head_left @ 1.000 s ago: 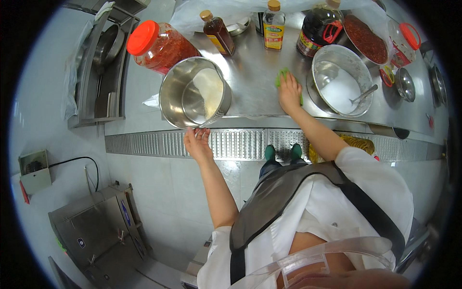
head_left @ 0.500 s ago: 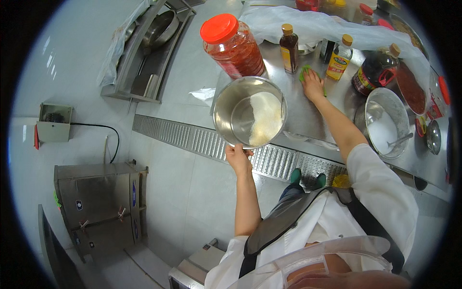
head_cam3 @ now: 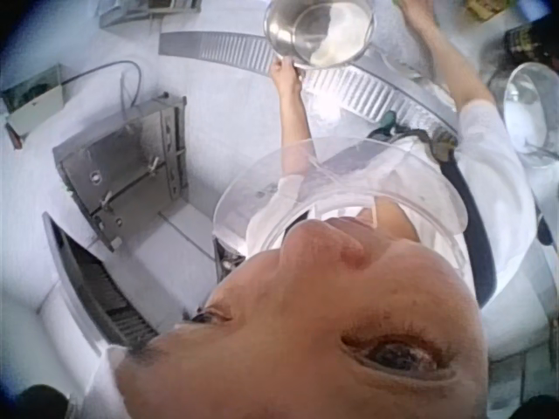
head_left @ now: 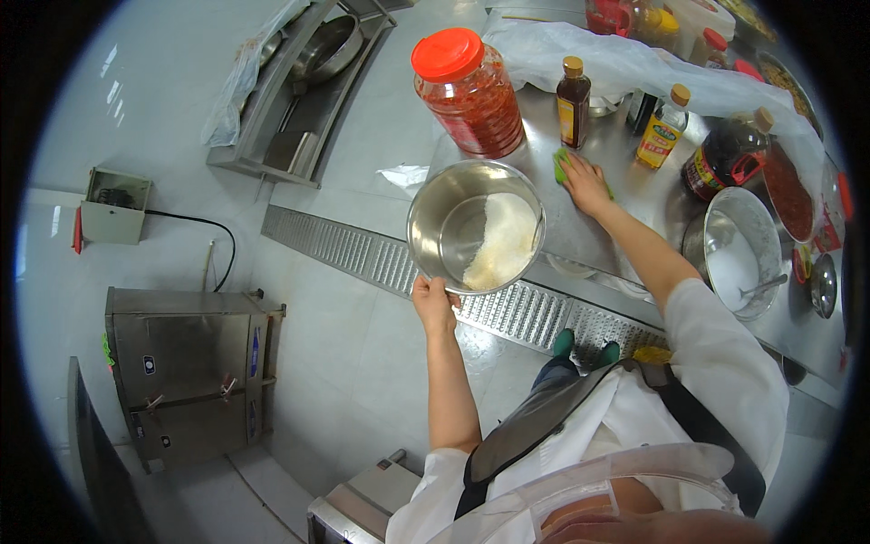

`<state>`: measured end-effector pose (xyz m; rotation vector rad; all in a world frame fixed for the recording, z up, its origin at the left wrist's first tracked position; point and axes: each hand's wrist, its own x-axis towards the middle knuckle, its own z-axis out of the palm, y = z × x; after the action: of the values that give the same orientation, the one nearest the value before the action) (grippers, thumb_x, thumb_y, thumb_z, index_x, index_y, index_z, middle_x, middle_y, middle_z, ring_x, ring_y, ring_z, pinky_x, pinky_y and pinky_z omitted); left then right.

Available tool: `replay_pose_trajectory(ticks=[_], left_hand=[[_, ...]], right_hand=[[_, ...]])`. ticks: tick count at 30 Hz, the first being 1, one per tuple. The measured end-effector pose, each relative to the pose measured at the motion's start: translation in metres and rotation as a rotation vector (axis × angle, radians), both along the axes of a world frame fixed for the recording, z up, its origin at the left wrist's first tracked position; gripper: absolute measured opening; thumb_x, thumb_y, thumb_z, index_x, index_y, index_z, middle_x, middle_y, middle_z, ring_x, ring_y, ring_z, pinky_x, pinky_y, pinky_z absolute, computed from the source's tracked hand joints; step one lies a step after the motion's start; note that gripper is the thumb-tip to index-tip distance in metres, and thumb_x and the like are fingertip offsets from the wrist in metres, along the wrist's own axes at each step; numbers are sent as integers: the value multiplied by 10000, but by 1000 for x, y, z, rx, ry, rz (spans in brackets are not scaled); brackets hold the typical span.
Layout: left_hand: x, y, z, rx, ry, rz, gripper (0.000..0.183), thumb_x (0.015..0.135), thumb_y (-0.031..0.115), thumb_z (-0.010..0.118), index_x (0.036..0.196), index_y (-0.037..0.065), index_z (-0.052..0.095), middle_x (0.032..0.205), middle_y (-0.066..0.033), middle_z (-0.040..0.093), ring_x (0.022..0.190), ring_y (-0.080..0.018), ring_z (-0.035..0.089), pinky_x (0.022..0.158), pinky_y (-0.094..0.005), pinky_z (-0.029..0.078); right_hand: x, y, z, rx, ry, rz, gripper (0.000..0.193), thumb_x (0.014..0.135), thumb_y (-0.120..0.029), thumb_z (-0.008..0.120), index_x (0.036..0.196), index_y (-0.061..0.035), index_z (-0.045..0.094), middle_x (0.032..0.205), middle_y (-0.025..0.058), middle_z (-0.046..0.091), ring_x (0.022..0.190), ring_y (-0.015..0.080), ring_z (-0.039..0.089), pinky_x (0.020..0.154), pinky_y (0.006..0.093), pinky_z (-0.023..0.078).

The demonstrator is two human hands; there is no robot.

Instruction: The person opens a refrigerator door, removes a plastic strip, and uses scissors to cut it. Then they walk to a stainless steel counter and wipe the surface with a green cloth, moving around containers and bowls.

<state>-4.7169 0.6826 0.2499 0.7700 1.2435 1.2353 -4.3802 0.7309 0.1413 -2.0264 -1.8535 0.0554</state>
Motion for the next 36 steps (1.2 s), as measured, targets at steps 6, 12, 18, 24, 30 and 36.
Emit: replay_pose_trajectory(ticks=[6,12,18,24,30,36], left_hand=[[-5,9,0,-41,63,-10,69,690,-17,434,663,46,427,539,-50,478,333,-103,392,279,-216,316],[-1,15,0,-34,88,-26,130,681,-25,439,622,73,377,515,-30,438,332,-96,368,281,-216,287],[-20,11,-6,-77,142,-36,148,681,-29,455,653,83,363,557,-28,436,340,-89,340,279,-217,277],[1,17,8,-29,167,-70,132,685,-36,449,682,67,367,570,-37,445,343,-87,337,278,-209,270],[1,21,14,-35,205,-136,127,686,-39,453,690,55,369,592,-42,456,375,-65,342,284,-185,234],[55,18,6,-99,138,-274,179,679,-38,500,715,101,394,565,-3,422,352,-46,323,275,-176,228]], right_hand=[[-42,11,-2,-126,-62,108,394,780,-190,475,1163,-117,419,1287,61,318,1193,196,272,906,449,274],[-45,-102,-5,-36,-68,423,394,769,-190,461,1155,-124,421,1301,55,309,1188,196,292,868,415,299],[25,-112,-2,-26,-90,-41,393,776,-174,457,1164,-125,417,1276,61,343,1174,205,314,851,394,309],[-44,-67,4,-76,-54,-162,294,739,-133,442,1025,-99,503,1173,73,423,1076,202,387,781,406,348],[-53,-167,-11,-79,-139,247,396,758,-120,440,1152,-152,431,1269,57,352,1196,185,290,913,420,279],[6,-218,-1,-50,17,-278,453,722,-125,528,1161,-112,418,1266,72,348,1189,215,297,904,429,271]])
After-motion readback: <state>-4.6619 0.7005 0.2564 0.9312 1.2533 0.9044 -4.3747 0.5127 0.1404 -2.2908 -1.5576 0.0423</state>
